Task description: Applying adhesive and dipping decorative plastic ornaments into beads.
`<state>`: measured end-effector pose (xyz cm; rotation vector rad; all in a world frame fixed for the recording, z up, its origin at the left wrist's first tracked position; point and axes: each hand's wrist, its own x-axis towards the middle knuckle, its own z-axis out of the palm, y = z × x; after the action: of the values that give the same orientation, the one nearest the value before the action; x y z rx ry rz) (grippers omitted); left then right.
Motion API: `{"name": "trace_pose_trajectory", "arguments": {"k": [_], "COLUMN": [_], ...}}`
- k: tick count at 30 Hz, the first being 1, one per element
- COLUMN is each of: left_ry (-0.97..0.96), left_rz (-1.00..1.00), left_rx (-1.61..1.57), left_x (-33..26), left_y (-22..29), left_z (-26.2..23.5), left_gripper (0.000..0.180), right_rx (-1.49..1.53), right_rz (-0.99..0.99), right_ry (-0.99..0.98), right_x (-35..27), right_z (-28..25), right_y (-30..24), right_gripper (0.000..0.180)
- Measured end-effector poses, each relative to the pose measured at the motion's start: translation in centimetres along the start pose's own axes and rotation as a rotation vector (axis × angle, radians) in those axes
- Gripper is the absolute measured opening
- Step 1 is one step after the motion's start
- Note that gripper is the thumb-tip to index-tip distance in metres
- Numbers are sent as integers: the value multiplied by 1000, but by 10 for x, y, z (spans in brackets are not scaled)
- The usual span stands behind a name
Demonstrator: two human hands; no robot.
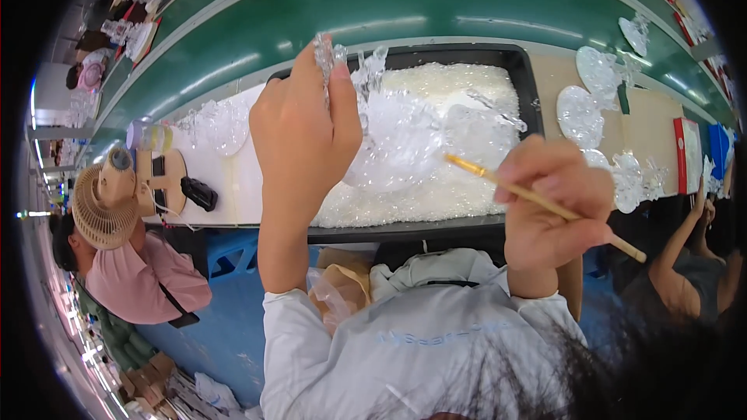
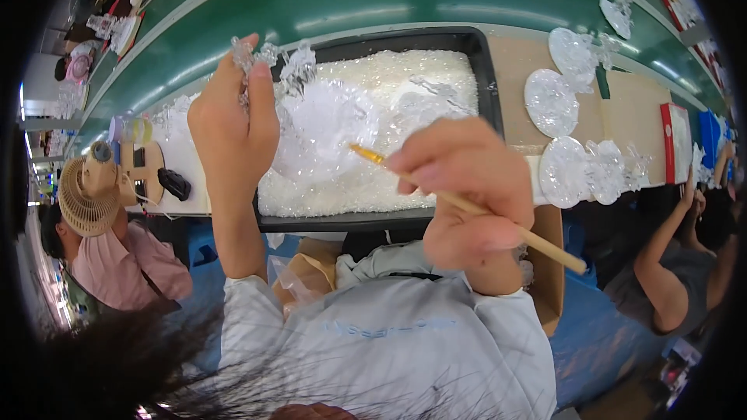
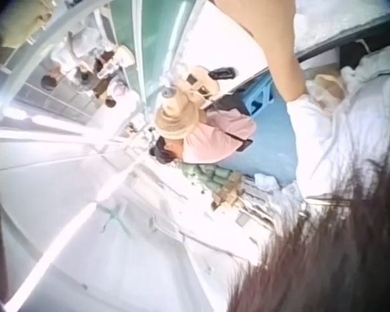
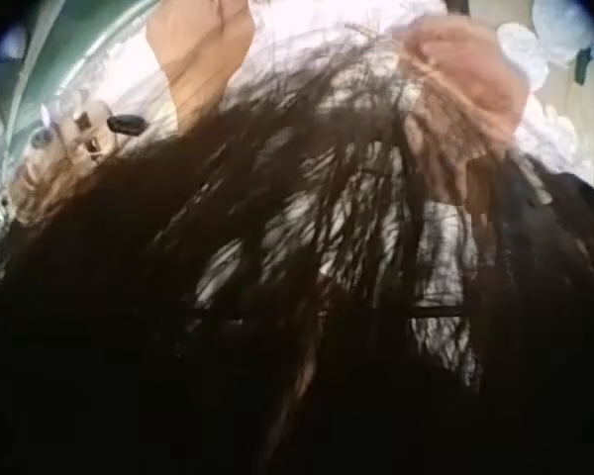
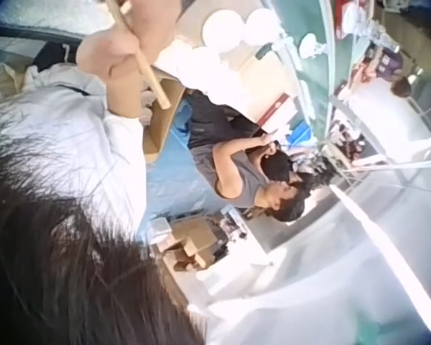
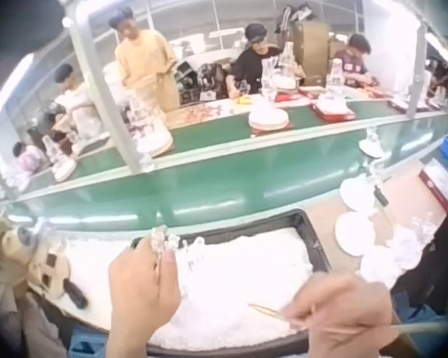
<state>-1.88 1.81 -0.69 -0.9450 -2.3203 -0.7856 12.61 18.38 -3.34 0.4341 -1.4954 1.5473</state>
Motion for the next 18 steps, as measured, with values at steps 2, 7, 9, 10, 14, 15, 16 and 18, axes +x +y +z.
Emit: {"name": "trace_pose_trajectory", "arguments": {"k": [2, 7, 9, 10, 14, 15, 16, 18], "left_ry": [4, 21, -22, -24, 33, 27, 24, 47], "left_rz": [-57, -167, -228, -233, -201, -204, -205, -177], "left_rx": [15, -2, 2, 4, -42, -47, -46, -35], "left_x": [-1, -2, -2, -4, -7, -9, -9, -10], "left_y": [-1, -1, 1, -1, -4, -5, -6, -6], "left_z": [0, 0, -3, -3, 0, -1, -1, -1], "left_gripper": [26, 26, 27, 27, 25, 26, 26, 26], "right_rx": [187, -51, -51, -48, -154, -152, -151, -148], "right_rz": [126, 287, 295, 299, 250, 243, 237, 232], "right_ry": [-24, -181, -199, -201, -266, -286, -306, -329], "right_x": [-11, -15, -19, -19, -20, -20, -20, -21], "right_z": [4, 16, 19, 19, 19, 19, 19, 18], "right_y": [3, 13, 13, 13, 15, 15, 16, 18], "right_gripper": [51, 12, 17, 17, 19, 20, 21, 22]}}
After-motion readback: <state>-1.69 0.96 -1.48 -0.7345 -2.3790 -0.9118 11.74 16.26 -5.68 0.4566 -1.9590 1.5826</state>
